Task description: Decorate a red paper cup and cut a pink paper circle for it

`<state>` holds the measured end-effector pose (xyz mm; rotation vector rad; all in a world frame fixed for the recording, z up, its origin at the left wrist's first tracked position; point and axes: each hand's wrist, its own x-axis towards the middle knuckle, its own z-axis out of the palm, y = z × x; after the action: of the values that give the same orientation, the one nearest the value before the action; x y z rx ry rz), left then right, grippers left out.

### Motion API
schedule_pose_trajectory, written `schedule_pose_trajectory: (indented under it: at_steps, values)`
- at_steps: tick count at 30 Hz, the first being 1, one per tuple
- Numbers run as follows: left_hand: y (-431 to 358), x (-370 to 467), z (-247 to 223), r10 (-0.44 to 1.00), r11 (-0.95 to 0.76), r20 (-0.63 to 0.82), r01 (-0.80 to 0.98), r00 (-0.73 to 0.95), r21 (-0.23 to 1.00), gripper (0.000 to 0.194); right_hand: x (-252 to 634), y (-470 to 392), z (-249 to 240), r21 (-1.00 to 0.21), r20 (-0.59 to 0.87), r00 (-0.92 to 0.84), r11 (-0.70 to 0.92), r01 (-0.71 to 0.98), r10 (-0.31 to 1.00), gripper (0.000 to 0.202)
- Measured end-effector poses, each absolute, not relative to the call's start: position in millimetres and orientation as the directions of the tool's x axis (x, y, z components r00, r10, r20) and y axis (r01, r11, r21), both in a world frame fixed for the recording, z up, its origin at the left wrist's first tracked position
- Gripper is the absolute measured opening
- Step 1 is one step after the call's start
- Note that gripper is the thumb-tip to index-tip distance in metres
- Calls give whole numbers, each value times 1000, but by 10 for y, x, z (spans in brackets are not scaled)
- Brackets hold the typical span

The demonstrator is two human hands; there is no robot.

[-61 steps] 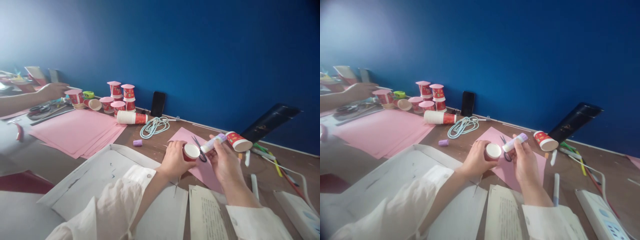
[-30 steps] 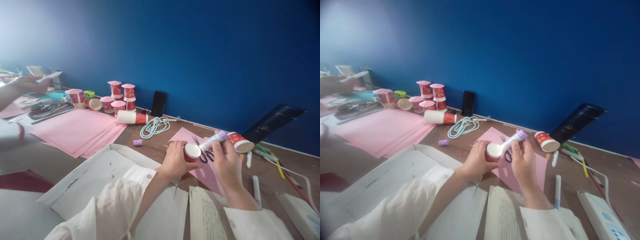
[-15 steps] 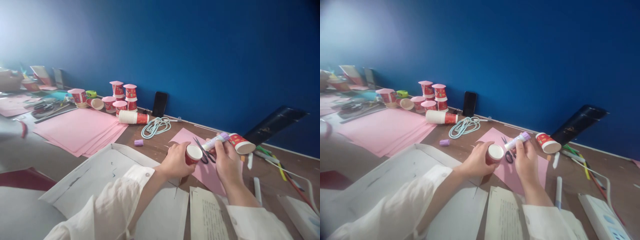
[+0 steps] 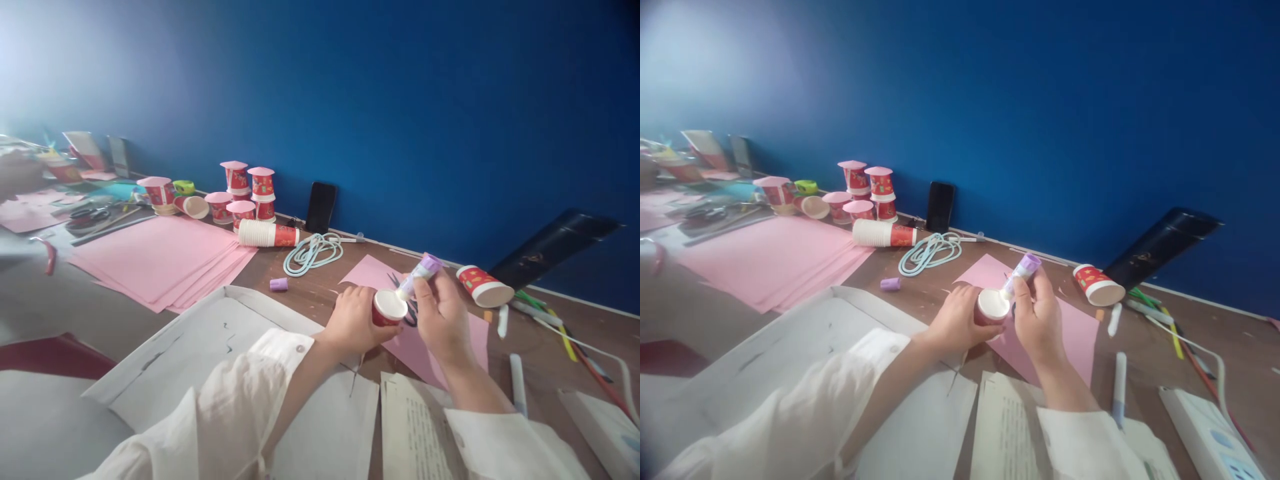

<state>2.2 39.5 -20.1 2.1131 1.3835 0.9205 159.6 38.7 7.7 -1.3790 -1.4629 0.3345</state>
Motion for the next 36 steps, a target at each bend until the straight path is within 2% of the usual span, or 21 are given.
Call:
schedule_pose_trajectory:
  at_steps: [4, 9, 14, 15, 20, 23, 29, 33, 36]
  values:
    - [405, 18, -209, 915, -404, 289, 609, 283, 683, 49, 1623, 431, 47, -704, 574, 261, 304, 642, 776, 38]
    - [401, 8, -209, 912, -408, 284, 574, 297, 710, 52, 1672, 440, 11, -761, 535, 306, 291, 580, 787, 36]
    - [383, 18, -190, 940, -332, 226, 537, 254, 776, 89, 1596, 391, 19, -778, 505, 325, 259, 572, 800, 40]
    - [383, 22, -185, 946, -315, 215, 542, 241, 779, 91, 1571, 376, 32, -781, 503, 323, 262, 566, 802, 40]
    - [402, 28, -169, 955, -295, 211, 577, 208, 762, 56, 1519, 331, 80, -846, 415, 346, 217, 486, 842, 46]
    - [420, 23, -170, 950, -309, 220, 577, 221, 756, 49, 1556, 350, 58, -911, 293, 371, 140, 387, 882, 48]
    - [422, 0, -173, 945, -321, 224, 536, 239, 781, 51, 1667, 411, -24, -811, 348, 370, 78, 580, 861, 49]
    - [392, -70, -110, 934, -299, 169, 432, 314, 851, 63, 1721, 423, -39, -887, 338, 417, 138, 440, 844, 55]
    - [369, -105, -62, 924, -304, 157, 419, 349, 856, 70, 1735, 406, -32, -935, 307, 422, 189, 299, 853, 60]
